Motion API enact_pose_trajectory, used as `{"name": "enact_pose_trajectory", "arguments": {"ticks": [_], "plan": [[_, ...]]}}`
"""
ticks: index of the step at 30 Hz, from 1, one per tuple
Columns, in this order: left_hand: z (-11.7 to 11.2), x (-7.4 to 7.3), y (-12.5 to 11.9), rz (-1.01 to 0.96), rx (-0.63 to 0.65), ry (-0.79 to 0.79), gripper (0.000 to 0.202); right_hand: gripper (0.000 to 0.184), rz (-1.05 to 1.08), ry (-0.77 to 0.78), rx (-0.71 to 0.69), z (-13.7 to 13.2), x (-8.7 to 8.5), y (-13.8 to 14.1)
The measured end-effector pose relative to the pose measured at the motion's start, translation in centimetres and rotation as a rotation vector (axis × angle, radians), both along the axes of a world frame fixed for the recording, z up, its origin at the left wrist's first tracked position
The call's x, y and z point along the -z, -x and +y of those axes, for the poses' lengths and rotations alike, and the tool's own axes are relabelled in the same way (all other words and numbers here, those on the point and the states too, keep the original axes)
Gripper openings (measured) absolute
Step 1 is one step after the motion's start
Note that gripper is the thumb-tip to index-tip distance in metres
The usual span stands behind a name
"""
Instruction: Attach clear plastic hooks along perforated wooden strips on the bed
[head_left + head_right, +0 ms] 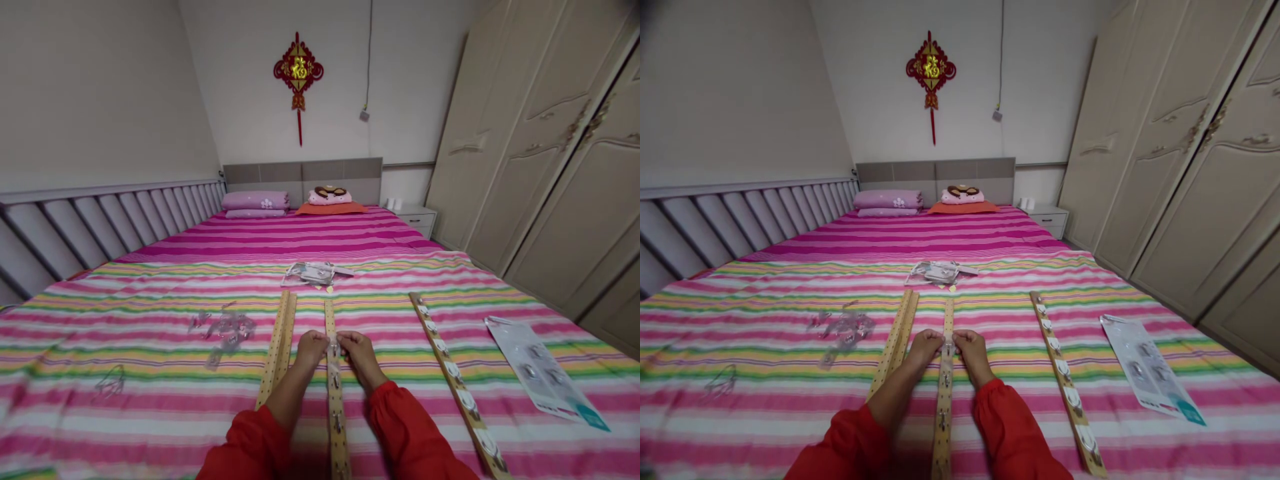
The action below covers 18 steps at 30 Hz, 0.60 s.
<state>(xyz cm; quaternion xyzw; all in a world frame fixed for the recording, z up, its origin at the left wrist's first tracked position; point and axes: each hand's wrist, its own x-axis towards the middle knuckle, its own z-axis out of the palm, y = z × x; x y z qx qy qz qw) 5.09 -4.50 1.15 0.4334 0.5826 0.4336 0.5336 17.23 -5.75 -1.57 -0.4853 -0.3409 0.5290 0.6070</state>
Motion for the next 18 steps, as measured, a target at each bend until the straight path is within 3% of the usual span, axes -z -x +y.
{"name": "enact_pose_trajectory", "arguments": {"ticks": [11,18], "plan": [[-0.1,1.0,0.2,0.015,-0.021,-0.012,0.009,0.020,-0.021,-0.015,0.002,-0.1,0.6,0.3],[0.2,2.3,0.0,0.084,-0.060,-0.039,0.011,0.022,-0.046,-0.032,0.013,0.3,1.3,0.2]]}}
